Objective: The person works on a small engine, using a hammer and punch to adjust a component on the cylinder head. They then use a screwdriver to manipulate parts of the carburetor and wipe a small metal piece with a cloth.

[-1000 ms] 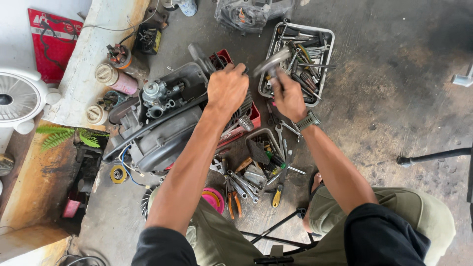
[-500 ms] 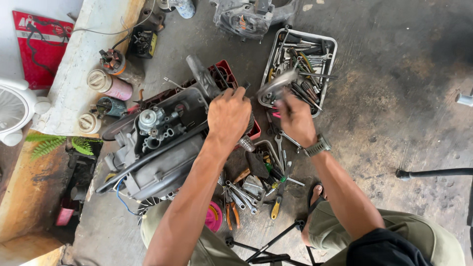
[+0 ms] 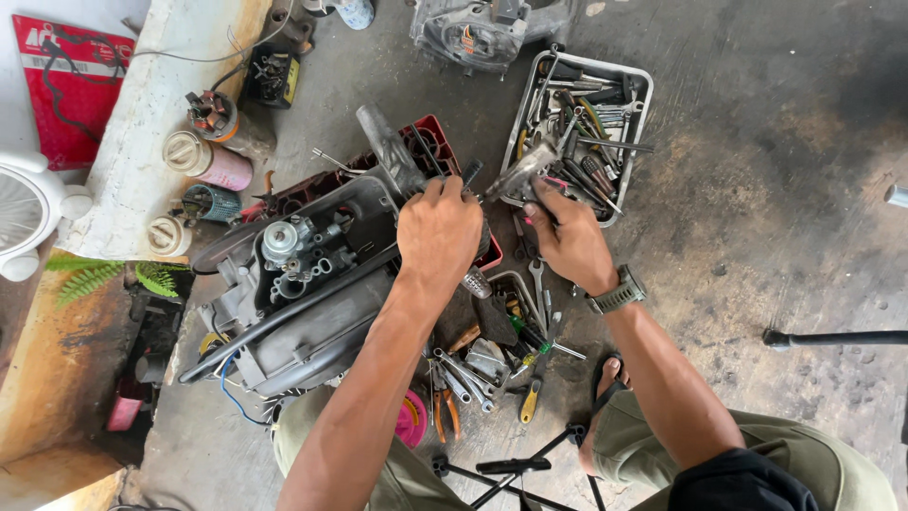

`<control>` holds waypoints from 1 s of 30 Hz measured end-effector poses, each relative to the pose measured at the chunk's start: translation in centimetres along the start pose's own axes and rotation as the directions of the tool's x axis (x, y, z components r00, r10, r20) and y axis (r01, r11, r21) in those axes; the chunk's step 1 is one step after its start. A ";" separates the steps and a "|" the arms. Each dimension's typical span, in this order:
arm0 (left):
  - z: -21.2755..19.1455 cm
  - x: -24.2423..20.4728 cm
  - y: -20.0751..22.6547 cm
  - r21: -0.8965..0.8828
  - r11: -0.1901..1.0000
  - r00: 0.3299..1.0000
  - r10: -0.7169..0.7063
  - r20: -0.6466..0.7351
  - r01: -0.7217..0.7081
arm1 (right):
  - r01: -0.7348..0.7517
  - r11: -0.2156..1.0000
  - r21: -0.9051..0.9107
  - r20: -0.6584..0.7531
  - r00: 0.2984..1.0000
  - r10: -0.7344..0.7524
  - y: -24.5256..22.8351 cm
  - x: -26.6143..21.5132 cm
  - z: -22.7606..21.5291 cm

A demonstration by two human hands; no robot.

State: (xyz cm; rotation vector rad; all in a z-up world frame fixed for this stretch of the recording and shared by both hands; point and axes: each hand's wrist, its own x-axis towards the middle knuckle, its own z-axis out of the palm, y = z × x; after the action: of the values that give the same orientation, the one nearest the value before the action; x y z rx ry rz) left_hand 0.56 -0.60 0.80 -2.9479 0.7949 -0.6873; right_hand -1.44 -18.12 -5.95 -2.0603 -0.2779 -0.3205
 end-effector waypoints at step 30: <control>-0.1 0.2 0.0 -0.009 0.999 0.991 -0.034 0.133 0.035 | -0.221 0.975 -0.029 -0.123 0.969 0.216 -0.7 -0.5 0.6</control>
State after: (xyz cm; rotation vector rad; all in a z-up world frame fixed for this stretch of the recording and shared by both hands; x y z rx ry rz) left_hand 0.66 -0.64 0.97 -2.9854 0.7413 -0.4828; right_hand -2.10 -17.25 -5.83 -2.0812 0.0292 -0.3146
